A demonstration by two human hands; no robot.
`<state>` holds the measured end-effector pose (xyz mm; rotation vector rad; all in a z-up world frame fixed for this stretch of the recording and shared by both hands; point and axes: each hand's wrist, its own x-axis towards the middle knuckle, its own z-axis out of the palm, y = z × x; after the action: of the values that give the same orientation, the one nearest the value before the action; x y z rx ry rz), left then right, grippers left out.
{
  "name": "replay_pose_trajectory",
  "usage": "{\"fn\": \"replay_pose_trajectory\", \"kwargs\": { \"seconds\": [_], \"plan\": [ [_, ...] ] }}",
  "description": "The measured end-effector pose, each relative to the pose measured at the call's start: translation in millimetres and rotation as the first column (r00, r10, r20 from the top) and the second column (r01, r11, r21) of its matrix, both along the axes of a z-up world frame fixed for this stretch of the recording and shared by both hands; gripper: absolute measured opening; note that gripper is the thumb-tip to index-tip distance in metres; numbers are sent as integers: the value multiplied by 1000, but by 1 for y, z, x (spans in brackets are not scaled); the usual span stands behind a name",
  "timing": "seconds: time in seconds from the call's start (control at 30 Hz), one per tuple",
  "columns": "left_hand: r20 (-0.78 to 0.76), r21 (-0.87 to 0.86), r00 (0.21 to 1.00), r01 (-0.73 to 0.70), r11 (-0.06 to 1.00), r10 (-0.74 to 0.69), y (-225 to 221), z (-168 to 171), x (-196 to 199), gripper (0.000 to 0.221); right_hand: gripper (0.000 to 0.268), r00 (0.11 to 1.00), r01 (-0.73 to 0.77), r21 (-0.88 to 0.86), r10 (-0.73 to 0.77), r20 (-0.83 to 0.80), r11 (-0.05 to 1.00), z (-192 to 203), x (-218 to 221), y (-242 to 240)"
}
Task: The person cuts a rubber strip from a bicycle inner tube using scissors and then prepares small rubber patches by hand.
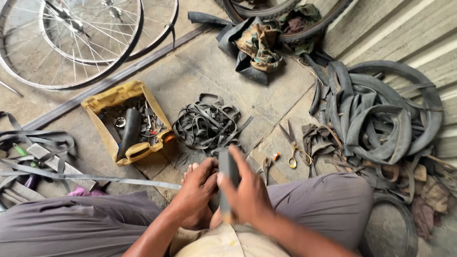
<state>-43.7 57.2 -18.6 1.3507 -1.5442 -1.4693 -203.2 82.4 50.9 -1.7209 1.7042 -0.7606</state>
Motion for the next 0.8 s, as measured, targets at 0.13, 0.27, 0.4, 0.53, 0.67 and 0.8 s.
{"fn": "replay_pose_trajectory", "kwargs": {
  "seconds": [0.13, 0.27, 0.4, 0.53, 0.67, 0.8],
  "plan": [
    [291, -212, 956, 100, 972, -35, 10, 11, -6, 18, 71, 946, 324, 189, -315, -80, 927, -14, -11, -65],
    [-25, -54, 1000, 4, 999, -5, 8, 5, -1, 18, 70, 975, 218, -194, -224, -10, 957, -10, -18, -54],
    [-310, 245, 948, 10, 969, 68, 0, -1, 7, 16, 75, 999, -33, -17, 32, -34, 999, -1, -3, 3],
    [212, -388, 977, 95, 917, -12, 7, -5, -7, 14, 68, 972, 214, 99, -203, -115, 972, -9, -9, -48],
    [-202, 10, 973, 119, 993, -114, 2, -5, -8, 15, 71, 949, 301, 14, -298, -98, 953, 4, -12, -65],
    [-283, 66, 959, 22, 998, -2, -1, -7, 7, 14, 71, 994, -99, -207, 86, -69, 973, 7, -3, 6]
  ]
}}
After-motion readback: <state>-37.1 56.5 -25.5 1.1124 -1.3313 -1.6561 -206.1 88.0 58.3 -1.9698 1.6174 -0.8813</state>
